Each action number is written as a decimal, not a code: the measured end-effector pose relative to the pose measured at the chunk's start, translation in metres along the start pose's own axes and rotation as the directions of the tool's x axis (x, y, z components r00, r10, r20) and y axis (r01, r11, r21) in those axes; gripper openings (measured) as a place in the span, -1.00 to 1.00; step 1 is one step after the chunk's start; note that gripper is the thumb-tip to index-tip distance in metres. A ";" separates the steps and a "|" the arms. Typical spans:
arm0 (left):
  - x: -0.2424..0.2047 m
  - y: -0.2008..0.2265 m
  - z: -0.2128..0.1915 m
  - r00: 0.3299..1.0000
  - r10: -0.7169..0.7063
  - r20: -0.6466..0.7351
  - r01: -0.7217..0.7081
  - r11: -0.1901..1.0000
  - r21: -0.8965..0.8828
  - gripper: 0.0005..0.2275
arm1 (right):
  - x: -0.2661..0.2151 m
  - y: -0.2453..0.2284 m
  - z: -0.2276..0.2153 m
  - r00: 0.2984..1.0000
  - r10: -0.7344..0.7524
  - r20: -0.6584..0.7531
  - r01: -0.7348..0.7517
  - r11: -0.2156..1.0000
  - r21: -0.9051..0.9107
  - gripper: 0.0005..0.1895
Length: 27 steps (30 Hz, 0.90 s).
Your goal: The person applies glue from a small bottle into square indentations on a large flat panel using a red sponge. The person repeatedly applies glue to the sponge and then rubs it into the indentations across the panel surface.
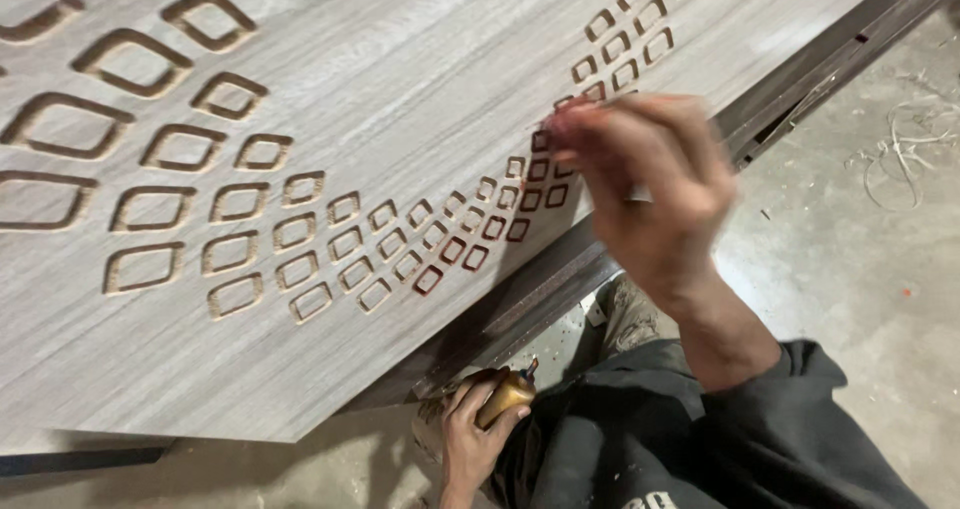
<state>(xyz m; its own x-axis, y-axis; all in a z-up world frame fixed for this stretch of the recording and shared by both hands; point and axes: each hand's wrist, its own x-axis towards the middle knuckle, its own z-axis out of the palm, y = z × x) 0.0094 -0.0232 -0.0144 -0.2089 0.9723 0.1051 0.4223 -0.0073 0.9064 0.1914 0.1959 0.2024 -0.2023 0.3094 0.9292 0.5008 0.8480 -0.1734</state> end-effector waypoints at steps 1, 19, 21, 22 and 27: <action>-0.003 0.003 0.003 0.999 -0.047 0.017 0.047 0.999 0.009 -0.56 | -0.006 0.000 -0.002 0.999 -0.009 0.040 0.008 1.000 0.021 -0.82; -0.064 0.078 0.026 0.981 0.030 -0.189 -0.012 0.996 0.092 -0.55 | 0.034 -0.026 -0.058 0.996 -0.079 -0.044 0.081 0.995 0.062 -0.85; -0.088 0.090 0.034 0.975 0.030 -0.219 -0.001 0.991 0.131 -0.55 | 0.015 -0.015 -0.056 0.996 -0.082 -0.047 0.082 0.997 0.009 -0.83; -0.095 0.097 0.038 0.970 0.034 -0.239 0.001 0.990 0.142 -0.54 | -0.001 -0.017 -0.047 0.987 -0.163 0.013 0.161 0.983 0.083 -0.87; -0.131 0.118 0.064 0.955 0.015 -0.296 0.029 0.989 0.143 -0.53 | -0.022 -0.009 -0.050 0.967 -0.255 0.013 0.241 0.928 0.286 -0.87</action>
<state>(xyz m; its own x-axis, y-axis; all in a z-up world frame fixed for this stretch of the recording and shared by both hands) 0.1430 -0.1363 0.0529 -0.4545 0.8593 0.2347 0.5377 0.0545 0.8414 0.2336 0.1604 0.2000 -0.3341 0.0885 0.9384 0.1753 0.9841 -0.0304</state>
